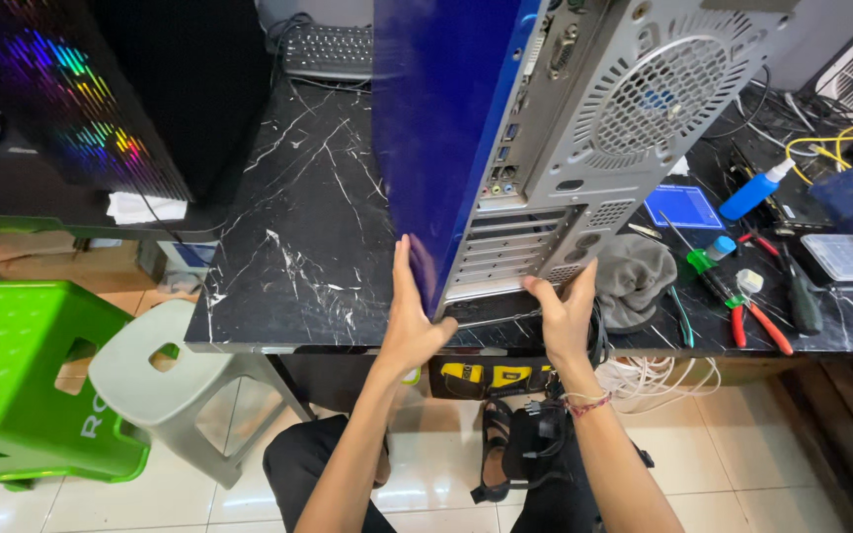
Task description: The person wipes a power supply unit with a cloth, then installs it into a computer case. They attach the side panel to the case and proceed to connect various internal cables to the motherboard.
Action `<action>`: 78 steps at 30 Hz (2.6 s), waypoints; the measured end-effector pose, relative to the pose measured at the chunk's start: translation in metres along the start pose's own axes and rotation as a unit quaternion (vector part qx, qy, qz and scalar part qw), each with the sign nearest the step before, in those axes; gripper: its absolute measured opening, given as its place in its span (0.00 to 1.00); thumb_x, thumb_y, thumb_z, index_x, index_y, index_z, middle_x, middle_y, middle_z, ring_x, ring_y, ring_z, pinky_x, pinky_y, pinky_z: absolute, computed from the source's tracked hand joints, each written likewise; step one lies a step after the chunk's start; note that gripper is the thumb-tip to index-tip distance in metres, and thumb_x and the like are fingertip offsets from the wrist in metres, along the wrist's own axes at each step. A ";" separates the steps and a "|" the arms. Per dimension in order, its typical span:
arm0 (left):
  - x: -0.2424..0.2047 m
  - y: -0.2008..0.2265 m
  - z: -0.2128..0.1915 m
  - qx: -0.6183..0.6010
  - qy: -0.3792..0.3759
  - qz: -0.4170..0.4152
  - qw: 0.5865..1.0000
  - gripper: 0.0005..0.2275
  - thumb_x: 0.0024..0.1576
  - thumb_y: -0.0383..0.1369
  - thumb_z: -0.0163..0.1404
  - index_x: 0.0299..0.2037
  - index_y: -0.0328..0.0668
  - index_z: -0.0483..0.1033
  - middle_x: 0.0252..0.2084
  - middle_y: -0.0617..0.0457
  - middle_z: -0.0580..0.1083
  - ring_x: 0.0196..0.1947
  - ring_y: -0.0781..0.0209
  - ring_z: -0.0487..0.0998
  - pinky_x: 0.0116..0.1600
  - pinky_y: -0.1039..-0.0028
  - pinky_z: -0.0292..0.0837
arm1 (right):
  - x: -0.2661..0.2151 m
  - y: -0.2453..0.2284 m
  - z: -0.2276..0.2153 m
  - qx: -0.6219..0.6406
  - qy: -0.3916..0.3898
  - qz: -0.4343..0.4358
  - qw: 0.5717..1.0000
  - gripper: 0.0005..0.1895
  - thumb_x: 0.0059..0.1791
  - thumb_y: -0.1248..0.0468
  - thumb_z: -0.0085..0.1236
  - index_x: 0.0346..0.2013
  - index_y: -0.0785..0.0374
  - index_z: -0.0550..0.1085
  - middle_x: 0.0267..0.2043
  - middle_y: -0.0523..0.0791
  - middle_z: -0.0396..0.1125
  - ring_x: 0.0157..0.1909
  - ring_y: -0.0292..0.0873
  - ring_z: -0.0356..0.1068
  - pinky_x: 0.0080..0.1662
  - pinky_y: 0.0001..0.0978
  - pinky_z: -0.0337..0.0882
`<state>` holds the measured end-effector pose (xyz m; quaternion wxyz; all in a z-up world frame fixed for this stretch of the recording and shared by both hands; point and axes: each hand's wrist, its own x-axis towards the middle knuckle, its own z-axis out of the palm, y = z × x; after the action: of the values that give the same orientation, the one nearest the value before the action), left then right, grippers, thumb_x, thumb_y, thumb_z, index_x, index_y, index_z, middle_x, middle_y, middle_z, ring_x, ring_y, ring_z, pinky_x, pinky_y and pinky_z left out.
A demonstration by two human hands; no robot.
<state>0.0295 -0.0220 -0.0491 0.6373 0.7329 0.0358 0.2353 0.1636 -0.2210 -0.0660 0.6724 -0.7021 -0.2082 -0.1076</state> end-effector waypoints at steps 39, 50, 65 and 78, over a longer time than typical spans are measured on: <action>0.137 -0.047 -0.013 -0.194 0.162 -0.106 0.962 0.48 0.64 0.68 0.44 0.86 0.42 0.48 0.87 0.31 0.46 0.87 0.32 0.40 0.87 0.43 0.32 | 0.065 0.064 -0.005 -0.009 0.164 -0.114 0.980 0.27 0.69 0.61 0.28 0.75 0.73 0.67 0.75 0.61 0.61 0.80 0.54 0.55 0.82 0.52 0.44; 0.145 -0.065 -0.006 -0.215 0.154 -0.095 0.960 0.45 0.69 0.64 0.40 0.86 0.38 0.44 0.88 0.35 0.41 0.88 0.37 0.35 0.87 0.48 0.24 | 0.068 0.093 -0.012 0.037 0.170 -0.120 0.977 0.28 0.68 0.52 0.37 0.35 0.66 0.75 0.37 0.46 0.68 0.44 0.40 0.63 0.54 0.33 0.69; 0.149 -0.032 -0.007 -0.325 0.140 -0.102 0.930 0.43 0.67 0.67 0.37 0.87 0.50 0.47 0.89 0.45 0.46 0.88 0.46 0.43 0.89 0.53 0.33 | 0.055 0.059 0.002 0.002 0.179 -0.122 0.976 0.31 0.68 0.51 0.41 0.34 0.73 0.77 0.36 0.56 0.69 0.46 0.41 0.61 0.55 0.41 0.67; 0.133 -0.041 -0.013 -0.355 0.162 -0.101 0.915 0.37 0.65 0.63 0.49 0.79 0.51 0.66 0.79 0.50 0.68 0.79 0.51 0.66 0.84 0.59 0.57 | 0.067 0.066 -0.008 -0.045 0.137 -0.162 0.976 0.32 0.69 0.55 0.37 0.30 0.72 0.76 0.34 0.62 0.70 0.45 0.42 0.65 0.56 0.42 0.70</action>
<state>0.1522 0.0439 -0.0469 0.8616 0.4025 0.1260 0.2823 0.2527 -0.2192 -0.0956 0.6362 -0.6670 -0.2197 -0.3195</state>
